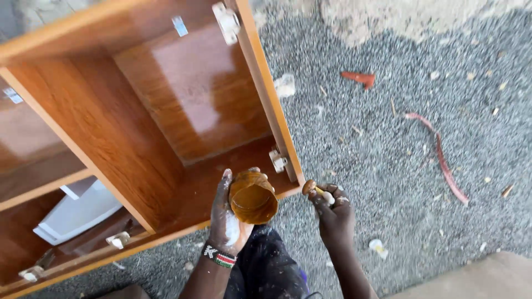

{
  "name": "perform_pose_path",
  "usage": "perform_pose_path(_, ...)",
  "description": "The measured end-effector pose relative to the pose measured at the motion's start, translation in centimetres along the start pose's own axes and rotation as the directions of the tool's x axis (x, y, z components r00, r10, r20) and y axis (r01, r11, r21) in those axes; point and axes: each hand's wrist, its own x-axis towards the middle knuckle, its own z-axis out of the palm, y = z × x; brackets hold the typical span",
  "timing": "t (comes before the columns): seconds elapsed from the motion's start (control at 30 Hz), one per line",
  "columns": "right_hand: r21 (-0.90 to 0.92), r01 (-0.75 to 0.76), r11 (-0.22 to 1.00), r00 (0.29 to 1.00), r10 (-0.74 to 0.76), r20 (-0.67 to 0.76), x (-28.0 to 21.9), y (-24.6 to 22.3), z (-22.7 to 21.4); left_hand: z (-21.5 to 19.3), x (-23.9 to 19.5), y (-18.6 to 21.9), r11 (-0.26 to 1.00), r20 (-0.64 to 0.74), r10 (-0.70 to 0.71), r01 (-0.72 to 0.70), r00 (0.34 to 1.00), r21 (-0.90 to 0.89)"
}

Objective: The person applies varnish to the interior and exterior surfaces of a wooden cabinet using a brush and a small container. The person repeatedly dips the brush into the container and coats the cabinet's shelves, sides, and edges.

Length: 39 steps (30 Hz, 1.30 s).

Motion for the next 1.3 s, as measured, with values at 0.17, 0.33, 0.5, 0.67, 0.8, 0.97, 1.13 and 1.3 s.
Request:
perform_pose_path(0.17, 0.406, 0.028, 0.914, 0.98, -0.104, 0.168, 2.6, -7.2, -0.4, 2.9, 1.7, 3.2, 0.995, 0.027, 0.052, -0.049, 0.998, -0.092)
perform_pose_path(0.33, 0.632, 0.071, 0.772, 0.933, -0.276, 0.232, 7.3, -13.3, 0.9, 6.8, 4.2, 5.8, 0.958, -0.006, 0.184, -0.181, 0.983, -0.223)
perform_pose_path(0.5, 0.427, 0.353, 0.832, 0.873, -0.458, 0.17, 14.2, -22.1, 0.4, 10.1, 8.8, 5.8, 0.84, -0.124, 0.235, -0.265, 0.964, -0.474)
perform_pose_path(0.67, -0.169, 0.483, 0.859, 0.865, -0.438, 0.243, 16.6, -32.2, -2.6, 12.3, 11.4, 1.4, 0.744, -0.115, 0.146, -0.186, 0.983, -0.642)
perform_pose_path(0.8, -0.275, 0.735, 0.62, 0.678, -0.658, 0.328, 20.5, -40.8, -0.9, 16.7, 12.6, 0.2, 0.668, -0.049, 0.29, -0.239, 0.956, -0.704)
perform_pose_path(0.97, -0.016, 0.99, 0.143, 0.136, -0.9, 0.415, 21.8, -46.2, 6.1, 20.5, 9.3, 3.0, 0.601, -0.263, 0.1, -0.269, 0.96, -0.753)
perform_pose_path(1.13, 0.032, 0.986, -0.166, -0.16, -0.859, 0.487, 18.5, -46.5, 16.7, 17.9, 9.4, 1.4, 0.583, -0.19, 0.22, -0.286, 0.957, -0.761)
perform_pose_path(1.3, -0.223, 0.959, -0.174, -0.014, -0.817, 0.576, 15.0, -48.8, 16.4, 18.8, 7.4, 2.9, 0.604, -0.302, 0.066, -0.279, 0.951, -0.746)
